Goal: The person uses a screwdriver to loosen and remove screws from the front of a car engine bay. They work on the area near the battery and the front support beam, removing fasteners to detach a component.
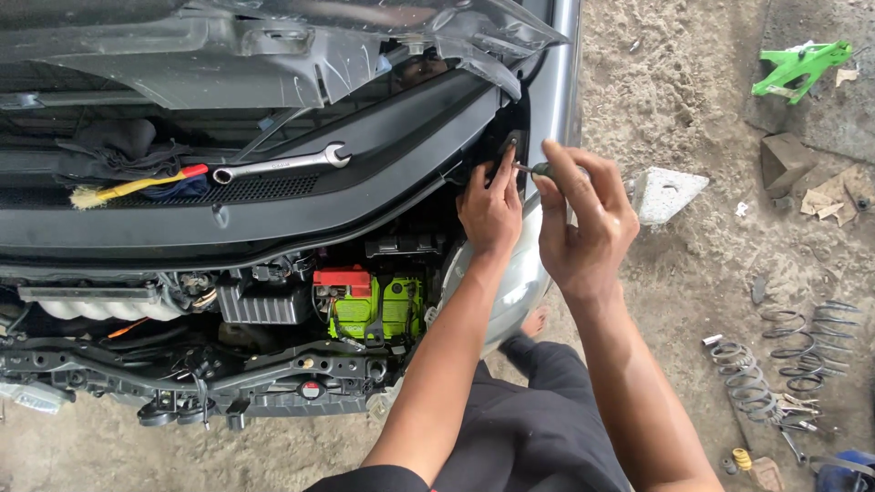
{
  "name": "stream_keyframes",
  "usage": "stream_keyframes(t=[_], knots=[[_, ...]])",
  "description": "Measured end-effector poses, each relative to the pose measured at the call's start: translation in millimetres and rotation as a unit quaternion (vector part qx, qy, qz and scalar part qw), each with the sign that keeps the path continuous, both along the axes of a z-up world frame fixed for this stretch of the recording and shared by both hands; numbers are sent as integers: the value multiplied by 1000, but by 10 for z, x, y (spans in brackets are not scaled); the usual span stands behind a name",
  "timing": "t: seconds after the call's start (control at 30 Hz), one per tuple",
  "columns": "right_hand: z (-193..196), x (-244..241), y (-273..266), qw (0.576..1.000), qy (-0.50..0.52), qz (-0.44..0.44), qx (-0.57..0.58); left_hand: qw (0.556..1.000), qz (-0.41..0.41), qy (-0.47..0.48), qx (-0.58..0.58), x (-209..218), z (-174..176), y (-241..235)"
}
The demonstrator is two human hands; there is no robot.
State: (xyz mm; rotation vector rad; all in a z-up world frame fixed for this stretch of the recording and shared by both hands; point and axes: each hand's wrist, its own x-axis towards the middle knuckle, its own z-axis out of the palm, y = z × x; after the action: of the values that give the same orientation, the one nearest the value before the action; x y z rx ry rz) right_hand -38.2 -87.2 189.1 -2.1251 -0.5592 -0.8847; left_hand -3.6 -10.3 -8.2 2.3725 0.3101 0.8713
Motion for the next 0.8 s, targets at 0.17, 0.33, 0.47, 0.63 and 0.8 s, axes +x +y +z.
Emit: stream_keyframes(t=[0.17,0.33,0.47,0.63,0.8], knots=[[103,28,7,1000,16,16,1,1000,3,-2,1,-2,19,-4],[149,-27,-43,998,27,48,2,1000,5,-4,-3,-10,-18,-26],[88,19,-132,999,33,34,8,1000,3,5,-8,-5,17,-14],[285,16,-62,996,27,87,9,1000,1,5,-10,24,-56,-18],[4,110,-152,999,-13,36,-5,1000,8,-1,8,41,-31,-15]])
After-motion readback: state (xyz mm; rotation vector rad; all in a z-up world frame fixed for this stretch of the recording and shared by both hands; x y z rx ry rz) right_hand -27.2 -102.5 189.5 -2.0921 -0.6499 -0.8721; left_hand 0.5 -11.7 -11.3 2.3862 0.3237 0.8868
